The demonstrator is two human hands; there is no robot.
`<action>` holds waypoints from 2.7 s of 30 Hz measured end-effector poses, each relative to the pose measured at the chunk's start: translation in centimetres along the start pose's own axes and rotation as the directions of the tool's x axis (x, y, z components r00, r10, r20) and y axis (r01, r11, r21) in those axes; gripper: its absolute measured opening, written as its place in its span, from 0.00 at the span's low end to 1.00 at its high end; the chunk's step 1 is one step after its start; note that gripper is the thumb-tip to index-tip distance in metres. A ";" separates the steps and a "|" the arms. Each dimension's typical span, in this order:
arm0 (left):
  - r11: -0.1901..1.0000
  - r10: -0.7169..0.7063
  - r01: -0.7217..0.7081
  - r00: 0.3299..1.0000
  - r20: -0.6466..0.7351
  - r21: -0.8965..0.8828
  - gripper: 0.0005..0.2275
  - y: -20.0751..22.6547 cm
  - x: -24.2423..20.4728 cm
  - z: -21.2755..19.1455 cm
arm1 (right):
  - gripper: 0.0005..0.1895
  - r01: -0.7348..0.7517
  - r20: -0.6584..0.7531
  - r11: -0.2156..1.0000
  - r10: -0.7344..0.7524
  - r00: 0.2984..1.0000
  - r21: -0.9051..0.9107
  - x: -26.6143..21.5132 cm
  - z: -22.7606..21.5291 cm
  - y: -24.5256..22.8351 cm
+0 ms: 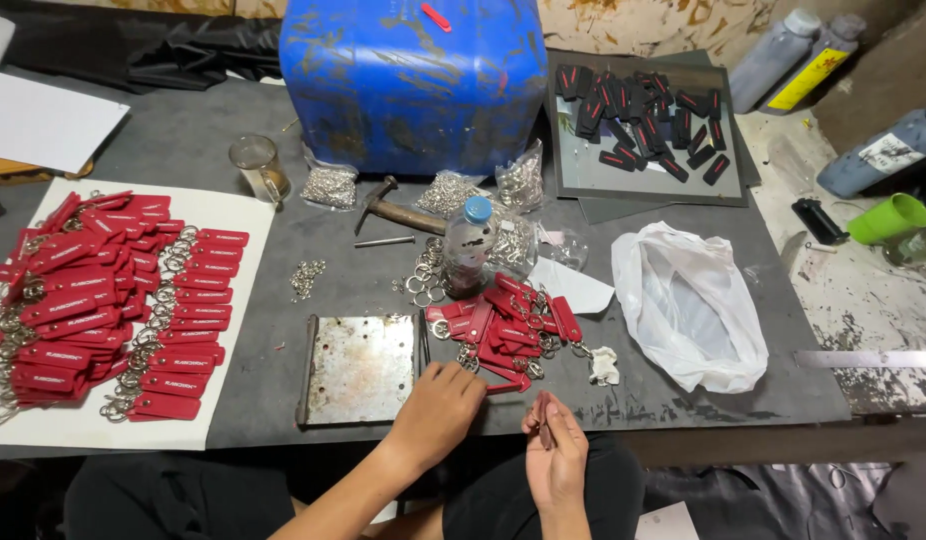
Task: Assembling red keychain tags with metal components using a metal jig on a workbench.
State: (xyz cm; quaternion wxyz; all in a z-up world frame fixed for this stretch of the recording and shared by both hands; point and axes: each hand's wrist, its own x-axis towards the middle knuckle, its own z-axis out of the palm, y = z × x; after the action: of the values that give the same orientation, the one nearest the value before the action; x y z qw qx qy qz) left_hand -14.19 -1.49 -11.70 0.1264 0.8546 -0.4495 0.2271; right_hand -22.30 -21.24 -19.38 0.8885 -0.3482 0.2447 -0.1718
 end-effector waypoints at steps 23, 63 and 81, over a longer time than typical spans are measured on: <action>0.812 -0.567 0.560 0.824 0.005 -0.167 0.10 -8.3 -13.2 -6.2 | 0.08 0.585 0.527 0.331 -0.254 0.811 -0.741 -7.8 17.5 4.8; 0.820 -0.570 0.566 0.821 -0.033 -0.091 0.17 -7.7 -13.7 -7.6 | 0.05 0.853 0.904 -0.306 -0.087 0.418 -0.423 -5.4 19.3 9.4; 0.818 -0.559 0.563 0.826 -0.072 0.120 0.14 -7.8 -14.1 -7.8 | 0.03 0.743 0.872 -0.464 -0.176 0.456 -0.482 -6.5 18.9 9.8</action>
State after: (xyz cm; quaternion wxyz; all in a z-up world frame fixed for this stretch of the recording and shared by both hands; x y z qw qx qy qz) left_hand -16.87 16.21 -12.16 0.1365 0.9516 -0.1594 0.2243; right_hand -15.83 -1.24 -12.15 0.1440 -0.9468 -0.1072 -0.2669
